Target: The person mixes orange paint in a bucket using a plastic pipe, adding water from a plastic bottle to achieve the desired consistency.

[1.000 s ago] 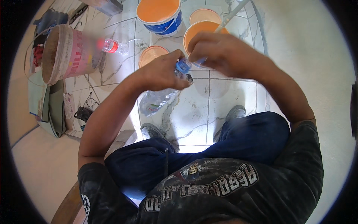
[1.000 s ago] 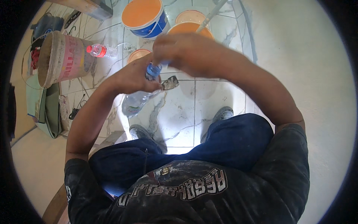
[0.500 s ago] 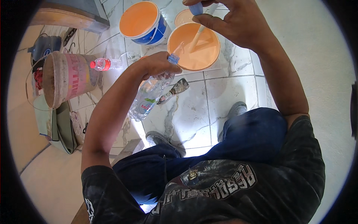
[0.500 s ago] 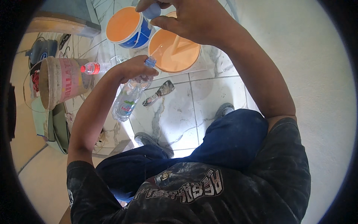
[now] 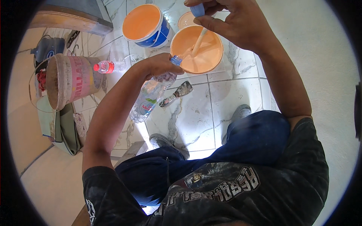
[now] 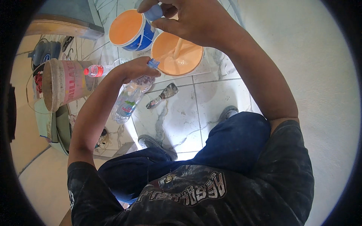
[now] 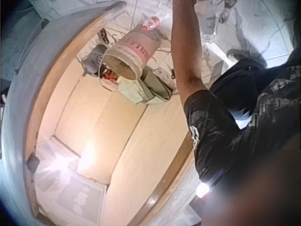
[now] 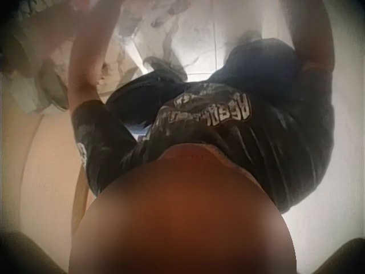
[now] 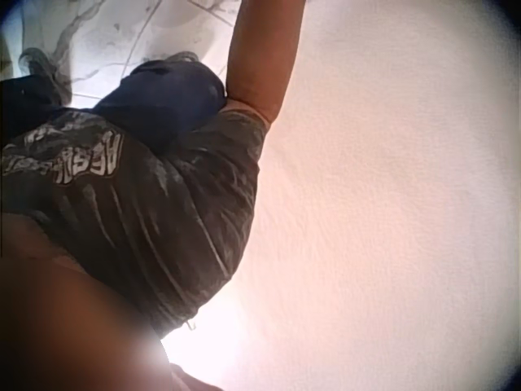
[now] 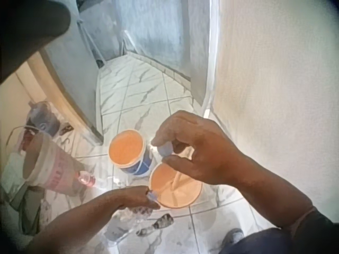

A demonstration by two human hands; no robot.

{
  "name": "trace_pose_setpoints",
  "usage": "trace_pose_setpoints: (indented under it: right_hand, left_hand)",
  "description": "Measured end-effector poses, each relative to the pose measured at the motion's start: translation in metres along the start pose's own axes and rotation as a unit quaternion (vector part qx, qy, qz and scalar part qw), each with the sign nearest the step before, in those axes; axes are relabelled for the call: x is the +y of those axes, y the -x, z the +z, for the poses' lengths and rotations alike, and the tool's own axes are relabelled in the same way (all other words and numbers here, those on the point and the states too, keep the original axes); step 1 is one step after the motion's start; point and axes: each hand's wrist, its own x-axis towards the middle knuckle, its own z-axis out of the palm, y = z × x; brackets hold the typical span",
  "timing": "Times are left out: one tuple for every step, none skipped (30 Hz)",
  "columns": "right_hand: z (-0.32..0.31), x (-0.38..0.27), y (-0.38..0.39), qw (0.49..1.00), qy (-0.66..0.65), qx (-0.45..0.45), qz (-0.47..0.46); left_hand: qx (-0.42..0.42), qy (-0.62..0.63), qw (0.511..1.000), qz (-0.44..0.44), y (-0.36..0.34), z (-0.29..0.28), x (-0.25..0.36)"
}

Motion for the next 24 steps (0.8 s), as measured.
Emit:
trace_pose_setpoints:
  right_hand:
    - [0.000,0.000,0.000,1.000,0.020,-0.004,-0.014]
    - [0.000,0.000,0.000,1.000,0.020,-0.003,-0.016]
    - [0.000,0.000,0.001,1.000,0.018,-0.008,-0.014]
    - [0.000,-0.002,0.000,1.000,0.016,-0.014,-0.013]
    - [0.000,-0.006,0.000,1.000,0.017,-0.016,-0.017]
    - [0.000,-0.013,0.001,1.000,0.004,-0.017,-0.004]
    - [-0.001,-0.016,0.001,1.000,-0.008,-0.018,0.009]
    - [0.000,-0.008,0.004,1.000,-0.007,-0.019,0.005]
    - [0.005,0.009,0.011,0.999,0.013,-0.036,0.009]
    - [0.011,0.015,0.012,0.998,0.031,-0.055,0.013]
    - [0.014,0.018,0.014,0.998,0.030,-0.058,0.008]
    - [0.017,0.019,0.017,0.993,0.021,-0.094,0.069]
    - [0.021,0.017,0.018,0.983,0.011,-0.130,0.131]
    - [0.028,0.014,0.019,0.979,-0.021,-0.130,0.154]
    - [0.034,0.012,0.019,0.979,-0.020,-0.135,0.150]
    - [0.040,0.010,0.020,0.978,-0.022,-0.141,0.152]
    - [0.047,0.009,0.019,0.977,-0.023,-0.146,0.154]
    - [0.053,0.007,0.017,0.977,-0.021,-0.156,0.141]
    - [0.058,0.005,0.015,0.977,-0.019,-0.162,0.137]
    - [0.062,0.002,0.012,0.982,-0.014,-0.159,0.104]
    - [0.065,-0.002,0.008,0.985,-0.009,-0.157,0.072]
    - [0.066,-0.006,0.004,0.984,-0.007,-0.165,0.068]
    - [0.067,-0.010,-0.001,0.985,0.030,-0.168,0.032]
    - [0.068,-0.015,-0.006,0.983,0.066,-0.171,-0.004]
  left_hand:
    - [0.001,-0.002,1.000,-0.006,0.001,-0.001,0.001]
    - [0.004,-0.002,1.000,-0.006,0.002,-0.001,0.000]
    - [0.011,-0.009,1.000,0.010,0.003,-0.002,-0.001]
    - [0.018,-0.014,0.999,0.028,0.004,-0.002,-0.001]
    - [0.021,-0.013,0.999,0.029,0.004,-0.001,-0.002]
    - [0.086,-0.076,0.992,0.041,0.005,0.001,-0.004]
    - [0.151,-0.139,0.977,0.053,0.005,0.004,-0.005]
    - [0.154,-0.137,0.977,0.055,0.004,0.007,-0.006]
    - [0.206,-0.178,0.960,0.069,0.003,0.010,-0.006]
    - [0.258,-0.217,0.938,0.081,0.006,0.013,-0.003]
    - [0.262,-0.214,0.938,0.080,0.010,0.015,0.000]
    - [0.276,-0.203,0.935,0.089,0.014,0.015,0.003]
    - [0.289,-0.191,0.933,0.097,0.020,0.015,0.006]
    - [0.293,-0.186,0.933,0.097,0.024,0.016,0.005]
    - [0.311,-0.178,0.926,0.120,0.027,0.016,0.004]
    - [0.328,-0.170,0.918,0.144,0.031,0.015,0.005]
    - [0.333,-0.165,0.917,0.145,0.036,0.014,0.006]
    - [0.335,-0.147,0.915,0.172,0.041,0.012,0.007]
    - [0.337,-0.129,0.912,0.196,0.047,0.011,0.005]
    - [0.342,-0.123,0.911,0.197,0.051,0.012,0.003]
    - [0.360,-0.129,0.895,0.229,0.054,0.013,0.001]
    - [0.378,-0.134,0.879,0.259,0.057,0.014,-0.002]
    - [0.382,-0.126,0.878,0.260,0.060,0.012,-0.005]
    - [0.406,-0.126,0.853,0.303,0.062,0.010,-0.008]
